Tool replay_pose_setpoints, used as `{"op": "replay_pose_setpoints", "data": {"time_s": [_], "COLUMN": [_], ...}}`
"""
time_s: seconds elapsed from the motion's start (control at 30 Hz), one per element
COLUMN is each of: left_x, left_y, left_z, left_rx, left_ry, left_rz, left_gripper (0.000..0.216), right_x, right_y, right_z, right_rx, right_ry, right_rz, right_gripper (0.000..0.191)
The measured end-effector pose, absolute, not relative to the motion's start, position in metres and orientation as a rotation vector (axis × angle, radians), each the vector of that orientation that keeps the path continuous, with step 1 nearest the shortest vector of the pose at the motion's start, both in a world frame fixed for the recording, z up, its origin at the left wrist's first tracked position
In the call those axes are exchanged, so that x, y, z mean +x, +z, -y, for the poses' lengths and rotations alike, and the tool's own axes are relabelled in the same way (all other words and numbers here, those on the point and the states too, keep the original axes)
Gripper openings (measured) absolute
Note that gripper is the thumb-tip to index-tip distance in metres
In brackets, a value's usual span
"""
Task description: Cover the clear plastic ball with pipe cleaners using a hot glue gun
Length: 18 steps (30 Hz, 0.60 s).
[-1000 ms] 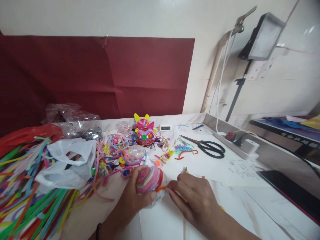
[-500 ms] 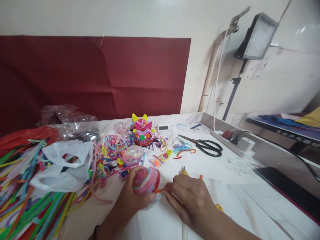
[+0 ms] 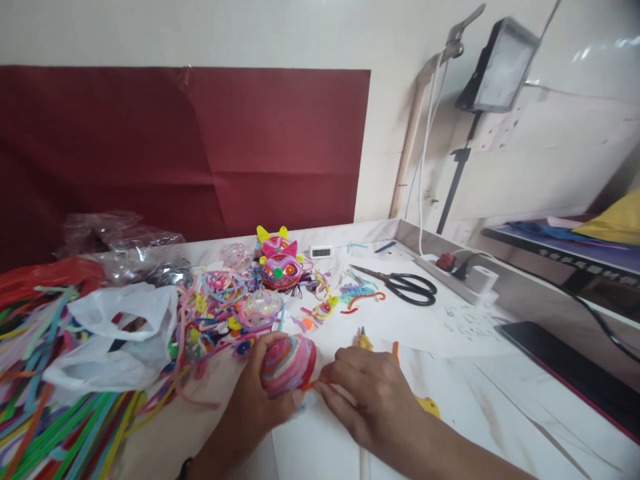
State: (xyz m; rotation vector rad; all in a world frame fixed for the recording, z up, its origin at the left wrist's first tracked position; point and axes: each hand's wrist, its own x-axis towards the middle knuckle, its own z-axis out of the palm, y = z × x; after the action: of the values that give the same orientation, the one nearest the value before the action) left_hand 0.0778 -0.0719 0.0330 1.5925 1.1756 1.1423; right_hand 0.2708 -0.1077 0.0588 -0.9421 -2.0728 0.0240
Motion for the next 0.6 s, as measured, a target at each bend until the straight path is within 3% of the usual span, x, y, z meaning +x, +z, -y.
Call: {"op": "replay_pose_setpoints", "data": {"time_s": [0.2,0.4,0.6], "left_x": [0.079,0.076,0.074], "left_y": [0.035,0.038,0.037], "left_z": [0.074,0.074,0.074], "left_rx": [1.627,1.635,1.596], "left_ry": [1.147,1.172,1.127], "left_rz": [-1.138,-1.137,-1.097], "left_gripper": [0.059,0.061,0.065], "right_x": [0.271,0.273,0.277], "right_y": [0.058,0.064,0.071], "right_z": [0.109,0.109,0.106], "right_rx": [-1.040,-1.194,-1.249], "right_ry": [0.119,0.413,0.521], "right_rz": [2.068,1.979,1.953], "right_gripper": [0.018,0.004,0.012]}}
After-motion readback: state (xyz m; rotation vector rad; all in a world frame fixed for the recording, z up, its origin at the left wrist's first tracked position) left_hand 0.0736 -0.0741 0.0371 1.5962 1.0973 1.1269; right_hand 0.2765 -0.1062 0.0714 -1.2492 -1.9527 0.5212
